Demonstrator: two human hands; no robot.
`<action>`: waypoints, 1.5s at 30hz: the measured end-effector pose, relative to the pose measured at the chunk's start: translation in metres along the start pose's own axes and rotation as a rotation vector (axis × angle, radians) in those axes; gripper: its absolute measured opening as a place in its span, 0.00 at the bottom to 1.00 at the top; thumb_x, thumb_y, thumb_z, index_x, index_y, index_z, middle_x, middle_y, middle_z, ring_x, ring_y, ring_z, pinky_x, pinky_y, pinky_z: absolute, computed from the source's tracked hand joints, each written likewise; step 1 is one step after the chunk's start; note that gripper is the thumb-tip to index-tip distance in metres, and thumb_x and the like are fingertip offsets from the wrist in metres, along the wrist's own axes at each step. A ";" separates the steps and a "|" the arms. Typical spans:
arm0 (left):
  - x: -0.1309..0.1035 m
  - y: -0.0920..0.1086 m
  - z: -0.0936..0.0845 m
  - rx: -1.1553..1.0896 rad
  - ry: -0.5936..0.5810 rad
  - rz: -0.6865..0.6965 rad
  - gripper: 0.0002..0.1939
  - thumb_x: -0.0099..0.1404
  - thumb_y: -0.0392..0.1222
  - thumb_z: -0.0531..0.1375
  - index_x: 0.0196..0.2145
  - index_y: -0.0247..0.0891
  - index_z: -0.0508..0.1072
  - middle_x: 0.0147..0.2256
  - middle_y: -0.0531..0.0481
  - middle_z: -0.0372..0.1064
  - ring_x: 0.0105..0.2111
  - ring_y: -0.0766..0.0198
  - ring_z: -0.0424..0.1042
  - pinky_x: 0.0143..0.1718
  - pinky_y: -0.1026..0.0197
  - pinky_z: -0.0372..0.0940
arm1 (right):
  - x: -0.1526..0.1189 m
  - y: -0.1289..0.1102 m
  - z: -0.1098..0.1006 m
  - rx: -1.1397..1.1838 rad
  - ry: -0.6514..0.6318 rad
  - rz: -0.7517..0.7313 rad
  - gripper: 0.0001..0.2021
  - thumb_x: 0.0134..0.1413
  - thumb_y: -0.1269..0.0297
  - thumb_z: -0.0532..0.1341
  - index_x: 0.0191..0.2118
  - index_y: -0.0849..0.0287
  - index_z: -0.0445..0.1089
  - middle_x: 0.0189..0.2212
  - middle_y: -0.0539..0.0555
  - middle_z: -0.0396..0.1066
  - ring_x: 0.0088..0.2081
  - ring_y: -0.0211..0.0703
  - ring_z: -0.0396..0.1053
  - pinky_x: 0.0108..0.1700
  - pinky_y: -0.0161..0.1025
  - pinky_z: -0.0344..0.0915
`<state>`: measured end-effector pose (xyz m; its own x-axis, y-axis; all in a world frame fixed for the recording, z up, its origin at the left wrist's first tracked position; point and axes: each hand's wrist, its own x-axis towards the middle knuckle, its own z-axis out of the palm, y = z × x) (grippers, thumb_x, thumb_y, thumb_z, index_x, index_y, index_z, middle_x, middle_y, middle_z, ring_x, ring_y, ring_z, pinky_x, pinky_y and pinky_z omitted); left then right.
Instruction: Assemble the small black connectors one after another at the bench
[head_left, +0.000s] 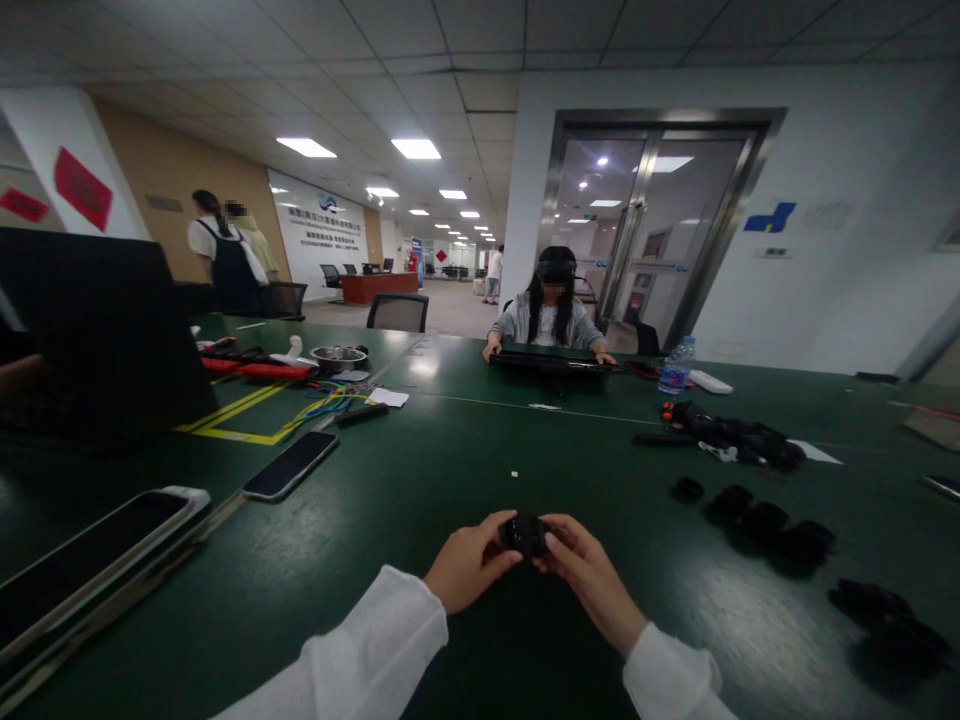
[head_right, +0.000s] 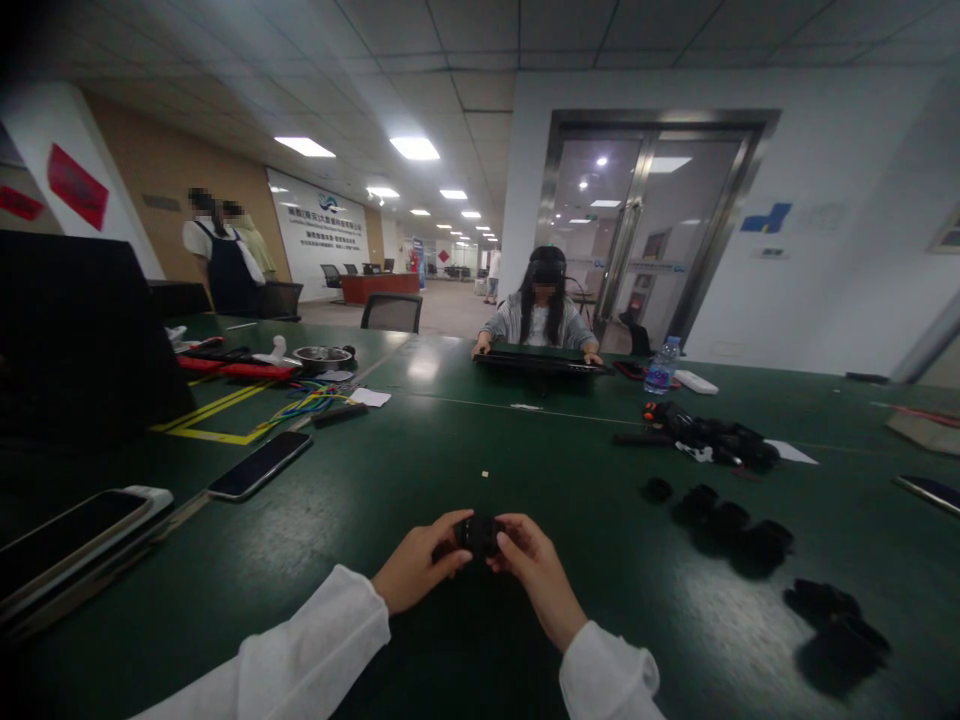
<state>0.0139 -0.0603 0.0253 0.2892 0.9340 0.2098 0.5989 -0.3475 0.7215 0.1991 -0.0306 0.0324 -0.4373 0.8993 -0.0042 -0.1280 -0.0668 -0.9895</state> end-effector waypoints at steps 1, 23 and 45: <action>0.000 0.002 -0.002 -0.001 0.005 -0.011 0.20 0.61 0.46 0.51 0.50 0.40 0.56 0.32 0.51 0.67 0.29 0.67 0.67 0.32 0.66 0.61 | 0.000 0.000 0.000 -0.008 -0.013 -0.001 0.15 0.45 0.55 0.58 0.38 0.58 0.64 0.33 0.52 0.64 0.30 0.39 0.65 0.35 0.40 0.63; -0.001 0.007 0.000 0.033 0.223 0.145 0.16 0.53 0.36 0.56 0.41 0.39 0.60 0.51 0.45 0.50 0.43 0.60 0.62 0.38 0.59 0.63 | 0.000 -0.002 0.004 0.055 0.041 0.045 0.16 0.42 0.54 0.60 0.35 0.59 0.63 0.31 0.52 0.64 0.29 0.39 0.65 0.34 0.41 0.62; -0.001 0.005 -0.002 0.072 0.115 0.055 0.18 0.62 0.46 0.49 0.49 0.41 0.59 0.42 0.48 0.64 0.37 0.64 0.66 0.39 0.61 0.61 | -0.001 -0.001 0.001 0.011 -0.038 0.011 0.15 0.43 0.55 0.60 0.36 0.58 0.63 0.33 0.52 0.64 0.31 0.40 0.65 0.34 0.40 0.62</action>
<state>0.0150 -0.0632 0.0303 0.2383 0.9153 0.3246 0.6375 -0.3996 0.6588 0.1988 -0.0324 0.0337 -0.4720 0.8815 -0.0093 -0.1324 -0.0813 -0.9879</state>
